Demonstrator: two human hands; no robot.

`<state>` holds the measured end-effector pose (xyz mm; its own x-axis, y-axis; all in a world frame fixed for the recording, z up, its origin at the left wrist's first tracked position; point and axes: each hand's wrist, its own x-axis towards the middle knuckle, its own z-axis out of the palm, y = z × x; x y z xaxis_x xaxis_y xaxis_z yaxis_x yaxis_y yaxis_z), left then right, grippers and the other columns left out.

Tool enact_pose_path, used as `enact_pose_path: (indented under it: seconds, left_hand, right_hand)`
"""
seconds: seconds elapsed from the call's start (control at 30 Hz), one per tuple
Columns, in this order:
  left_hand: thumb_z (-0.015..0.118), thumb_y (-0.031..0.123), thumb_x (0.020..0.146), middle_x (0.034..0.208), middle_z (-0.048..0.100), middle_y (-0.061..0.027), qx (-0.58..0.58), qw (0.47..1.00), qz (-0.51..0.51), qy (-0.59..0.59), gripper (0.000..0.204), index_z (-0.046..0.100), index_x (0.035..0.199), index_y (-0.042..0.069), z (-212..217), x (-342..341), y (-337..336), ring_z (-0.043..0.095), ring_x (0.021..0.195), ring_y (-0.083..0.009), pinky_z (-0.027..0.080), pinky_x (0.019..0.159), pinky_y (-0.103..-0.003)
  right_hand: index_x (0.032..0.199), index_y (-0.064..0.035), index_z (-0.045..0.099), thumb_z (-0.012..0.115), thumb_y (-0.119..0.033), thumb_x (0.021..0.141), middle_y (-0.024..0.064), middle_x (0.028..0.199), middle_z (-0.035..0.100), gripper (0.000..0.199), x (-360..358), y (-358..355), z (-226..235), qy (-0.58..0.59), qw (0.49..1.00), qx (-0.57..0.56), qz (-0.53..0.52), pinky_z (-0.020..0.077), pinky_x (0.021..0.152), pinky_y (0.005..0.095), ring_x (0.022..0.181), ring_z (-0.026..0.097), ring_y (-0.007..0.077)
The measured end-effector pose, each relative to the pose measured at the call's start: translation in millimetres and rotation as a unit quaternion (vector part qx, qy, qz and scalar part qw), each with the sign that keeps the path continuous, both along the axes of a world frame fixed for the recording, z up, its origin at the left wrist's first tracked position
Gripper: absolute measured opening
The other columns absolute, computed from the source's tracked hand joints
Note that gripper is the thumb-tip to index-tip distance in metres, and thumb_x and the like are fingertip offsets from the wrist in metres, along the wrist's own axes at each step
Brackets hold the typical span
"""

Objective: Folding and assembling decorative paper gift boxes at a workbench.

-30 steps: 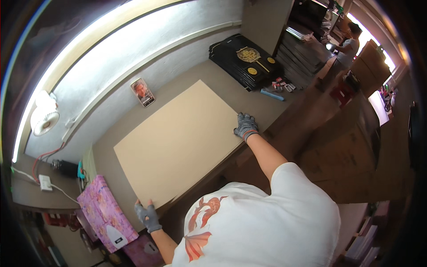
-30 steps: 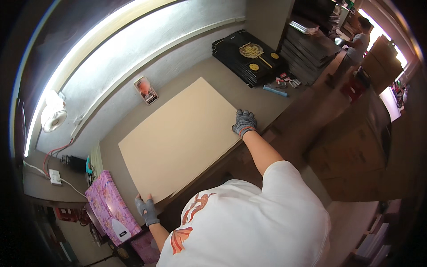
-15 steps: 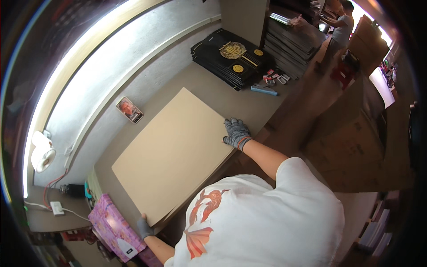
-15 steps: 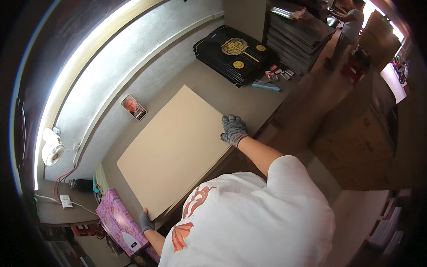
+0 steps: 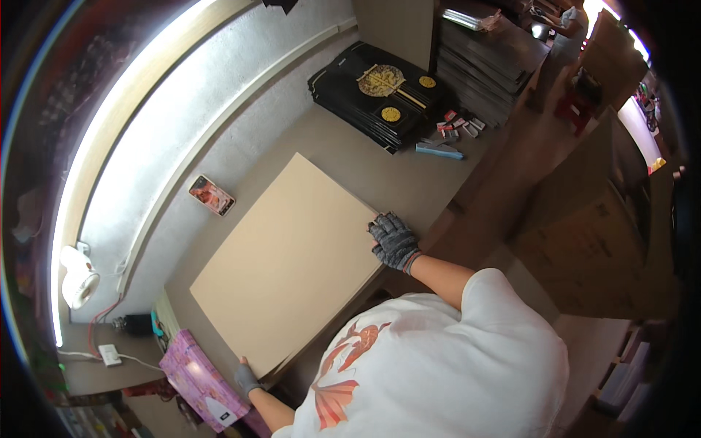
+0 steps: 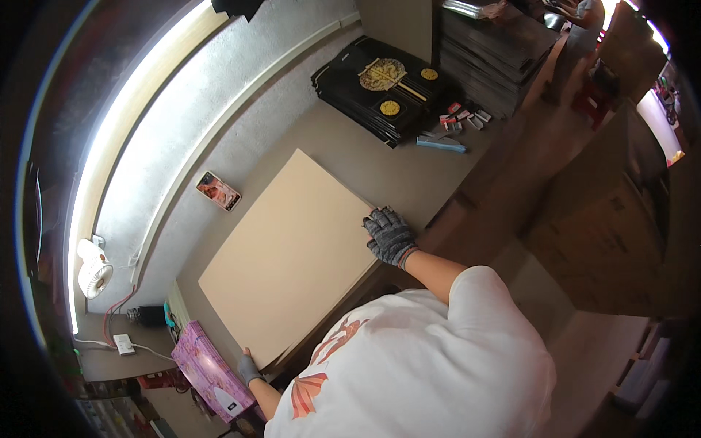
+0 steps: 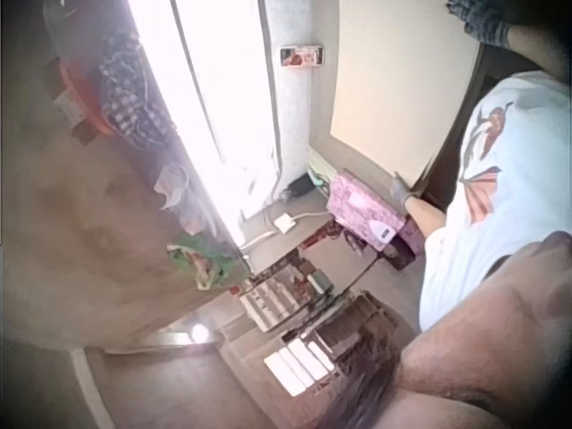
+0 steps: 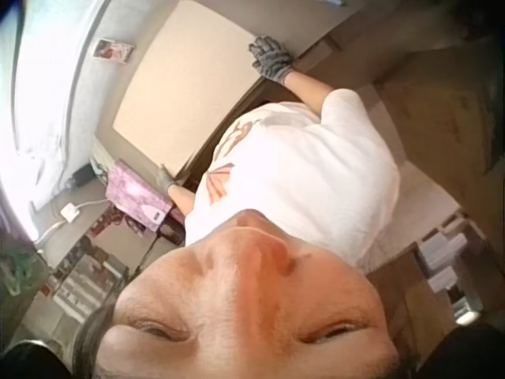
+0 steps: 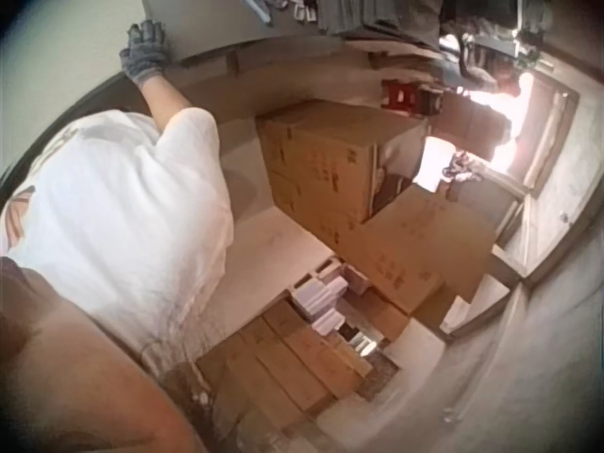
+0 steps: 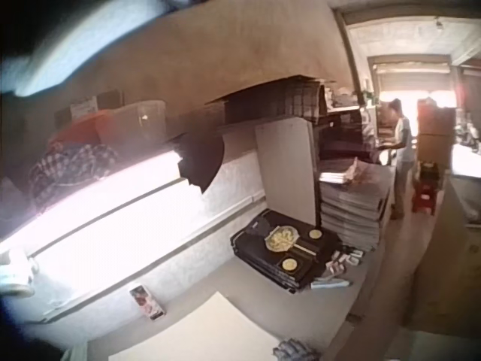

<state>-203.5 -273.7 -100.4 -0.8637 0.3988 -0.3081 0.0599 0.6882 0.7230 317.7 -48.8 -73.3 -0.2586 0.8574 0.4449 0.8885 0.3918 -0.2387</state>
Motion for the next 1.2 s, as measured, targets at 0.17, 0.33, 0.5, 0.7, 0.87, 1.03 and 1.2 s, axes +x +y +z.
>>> enact_pose_path:
  seconds: [0.17,0.33,0.5,0.7,0.87,1.03,1.2]
  left_hand:
    - [0.065,0.042,0.082,0.100,0.066,-0.0164,0.025,0.999,0.008,-0.026,0.058,0.064,0.106,-0.011,0.1,-4.2,-2.6,0.061,0.085,-0.0252,0.050,0.077,-0.039]
    - [0.066,0.044,0.082,0.096,0.066,-0.0158,0.004,1.000,-0.001,-0.017,0.059,0.065,0.103,-0.010,4.5,0.2,-4.2,0.061,0.082,-0.0236,0.050,0.074,-0.038]
    - [0.062,0.046,0.084,0.098,0.067,-0.0169,-0.007,1.000,-0.015,-0.004,0.059,0.064,0.106,-0.009,-13.0,-14.8,-13.3,0.060,0.088,-0.0242,0.049,0.079,-0.039]
    - [0.064,0.043,0.081,0.100,0.067,-0.0163,0.034,0.999,-0.019,0.012,0.056,0.066,0.103,-0.008,-12.7,-6.9,-5.5,0.059,0.091,-0.0237,0.047,0.081,-0.039]
    - [0.067,0.045,0.077,0.071,0.063,-0.0099,-0.065,0.995,0.006,0.070,0.051,0.066,0.076,-0.005,8.9,3.4,-16.9,0.054,0.067,-0.0228,0.045,0.066,-0.043]
    - [0.067,0.045,0.077,0.084,0.068,-0.0149,-0.067,0.996,0.020,0.053,0.047,0.070,0.087,-0.001,32.1,62.7,41.9,0.064,0.082,-0.0222,0.048,0.077,-0.038]
    - [0.065,0.051,0.077,0.081,0.068,-0.0171,-0.111,0.992,0.041,0.049,0.049,0.069,0.080,0.002,57.1,97.0,29.6,0.065,0.079,-0.0283,0.048,0.076,-0.039]
  right_hand:
    - [0.117,-0.0115,0.059,0.060,-0.025,0.076,0.0186,0.131,0.050,0.043,-2.2,3.9,11.3,0.030,0.999,0.015,0.028,0.0342,0.106,0.0492,0.118,0.049,0.0356]
    - [0.115,-0.0110,0.060,0.061,-0.024,0.075,0.0179,0.132,0.050,0.042,-3.2,1.4,10.5,0.035,0.999,-0.004,0.028,0.0337,0.106,0.0491,0.118,0.049,0.0349]
    - [0.112,-0.0108,0.063,0.061,-0.022,0.075,0.0176,0.130,0.053,0.039,-0.6,4.6,6.0,0.063,0.997,0.016,0.036,0.0338,0.107,0.0480,0.119,0.050,0.0342]
    - [0.113,-0.0121,0.062,0.066,-0.024,0.071,0.0183,0.131,0.051,0.044,4.0,12.8,-0.9,0.040,0.998,0.017,0.040,0.0331,0.107,0.0485,0.120,0.048,0.0343]
    - [0.111,-0.0113,0.063,0.063,-0.016,0.069,0.0176,0.122,0.056,0.042,-7.8,23.8,-16.8,0.063,0.996,0.011,0.068,0.0342,0.106,0.0495,0.122,0.046,0.0346]
    - [0.111,-0.0010,0.062,0.055,-0.001,0.071,0.0222,0.129,0.052,0.040,48.8,39.9,-33.9,0.229,0.971,-0.050,0.053,0.0410,0.100,0.0475,0.117,0.050,0.0392]
    - [0.115,0.0020,0.061,0.048,-0.006,0.079,0.0199,0.134,0.050,0.039,68.1,47.6,-36.3,0.219,0.969,-0.099,0.061,0.0380,0.104,0.0430,0.121,0.048,0.0348]
